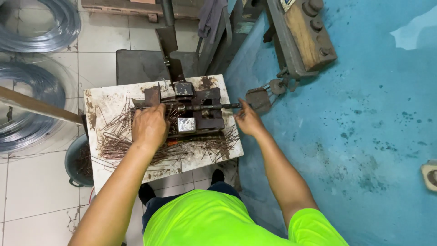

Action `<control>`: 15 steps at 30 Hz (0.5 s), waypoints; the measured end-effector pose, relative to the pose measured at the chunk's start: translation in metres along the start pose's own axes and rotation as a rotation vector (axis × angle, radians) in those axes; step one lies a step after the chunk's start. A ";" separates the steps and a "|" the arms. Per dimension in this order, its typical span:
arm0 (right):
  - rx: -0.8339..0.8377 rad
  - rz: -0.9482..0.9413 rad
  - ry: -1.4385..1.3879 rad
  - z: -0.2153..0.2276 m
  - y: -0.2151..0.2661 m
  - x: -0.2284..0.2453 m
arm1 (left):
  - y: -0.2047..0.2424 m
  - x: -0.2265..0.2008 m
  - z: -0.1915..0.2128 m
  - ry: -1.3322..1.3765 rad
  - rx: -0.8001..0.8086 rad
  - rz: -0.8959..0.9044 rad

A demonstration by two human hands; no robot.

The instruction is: Processing thin metal wires using a manual cutting and bending machine

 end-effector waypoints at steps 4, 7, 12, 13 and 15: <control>0.081 -0.004 0.043 -0.021 -0.025 -0.026 | -0.001 0.002 -0.001 0.031 -0.010 -0.006; 0.172 0.032 0.185 -0.011 -0.025 -0.019 | 0.003 -0.004 0.002 0.017 -0.006 0.003; 0.216 0.078 0.226 0.000 -0.013 0.003 | 0.036 -0.039 0.061 0.213 0.044 0.067; 0.218 0.075 0.229 0.000 -0.013 0.010 | 0.037 -0.041 0.062 0.217 0.046 0.066; 0.215 0.196 0.147 0.000 -0.016 0.029 | 0.038 -0.041 0.068 0.197 -0.001 0.021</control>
Point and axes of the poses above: each hand's wrist, its own y-axis away from the middle knuckle, its own z-axis out of the back of the hand, x = y × z, the point moved 1 cm from there along -y, towards the middle knuckle, and after that the axes turned 11 degrees about x, right-handed, at the moved point
